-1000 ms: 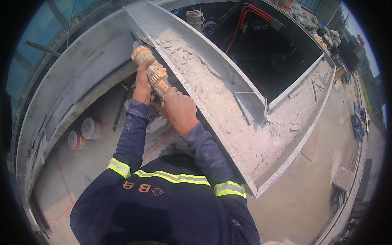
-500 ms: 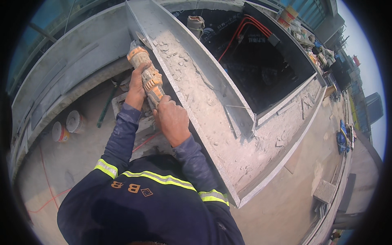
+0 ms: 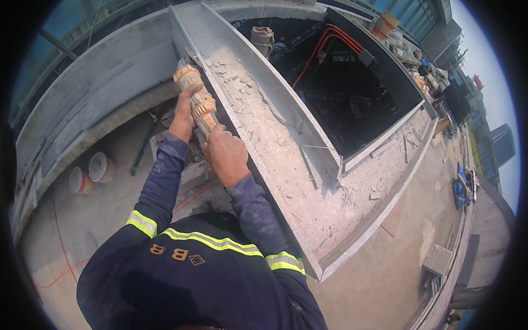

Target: The person uses a handheld rotary grinder to smooth a concrete ledge on a rooftop. They hold the tool with both hands and move it along the edge, generating dust. Another worker is visible in the background.

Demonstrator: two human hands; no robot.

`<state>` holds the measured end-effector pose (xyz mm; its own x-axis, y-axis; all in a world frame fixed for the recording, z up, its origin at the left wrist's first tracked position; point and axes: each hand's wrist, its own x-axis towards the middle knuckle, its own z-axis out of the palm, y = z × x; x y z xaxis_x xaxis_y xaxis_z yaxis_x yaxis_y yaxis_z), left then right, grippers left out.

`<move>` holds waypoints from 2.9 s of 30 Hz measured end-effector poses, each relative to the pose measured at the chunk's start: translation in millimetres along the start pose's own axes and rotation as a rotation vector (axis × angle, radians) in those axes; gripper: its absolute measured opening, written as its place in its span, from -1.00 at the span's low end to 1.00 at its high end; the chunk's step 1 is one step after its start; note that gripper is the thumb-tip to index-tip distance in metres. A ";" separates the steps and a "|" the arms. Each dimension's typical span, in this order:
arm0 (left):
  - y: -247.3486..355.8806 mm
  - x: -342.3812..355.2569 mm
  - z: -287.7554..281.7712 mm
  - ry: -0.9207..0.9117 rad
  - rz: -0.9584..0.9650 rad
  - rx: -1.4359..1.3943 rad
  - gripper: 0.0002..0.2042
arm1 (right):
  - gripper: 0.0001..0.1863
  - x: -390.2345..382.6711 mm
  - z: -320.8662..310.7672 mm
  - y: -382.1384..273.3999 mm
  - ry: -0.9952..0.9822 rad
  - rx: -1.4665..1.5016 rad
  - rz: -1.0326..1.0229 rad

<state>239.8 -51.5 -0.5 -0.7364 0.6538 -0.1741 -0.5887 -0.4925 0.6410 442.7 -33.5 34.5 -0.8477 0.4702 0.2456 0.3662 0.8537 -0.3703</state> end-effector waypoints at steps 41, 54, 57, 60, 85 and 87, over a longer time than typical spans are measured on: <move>1.5 -10.7 8.9 -0.019 -0.052 -0.011 -0.73 | -0.60 -6.4 -1.5 -1.2 0.012 0.016 0.042; 2.2 -1.6 6.4 -0.026 -0.034 0.021 -0.67 | -0.59 0.2 7.6 2.1 0.042 -0.015 0.000; 2.2 -12.3 10.8 -0.042 -0.042 -0.008 -0.68 | -0.60 -7.1 3.0 1.9 0.061 -0.002 0.004; 2.3 -22.9 17.5 -0.034 -0.055 -0.016 -0.69 | -0.60 -14.9 -4.5 2.1 0.053 0.017 -0.007; 1.8 -9.3 10.6 -0.004 -0.036 0.002 -0.69 | -0.55 -6.2 -1.6 1.9 0.028 -0.029 -0.029; 1.4 -6.7 8.5 -0.013 -0.028 0.005 -0.69 | -0.55 -5.0 -0.1 1.9 0.024 -0.025 -0.015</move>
<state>246.7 -51.6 7.9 -0.7151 0.6747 -0.1829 -0.6078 -0.4709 0.6395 447.7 -34.3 32.7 -0.8439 0.4622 0.2723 0.3631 0.8658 -0.3444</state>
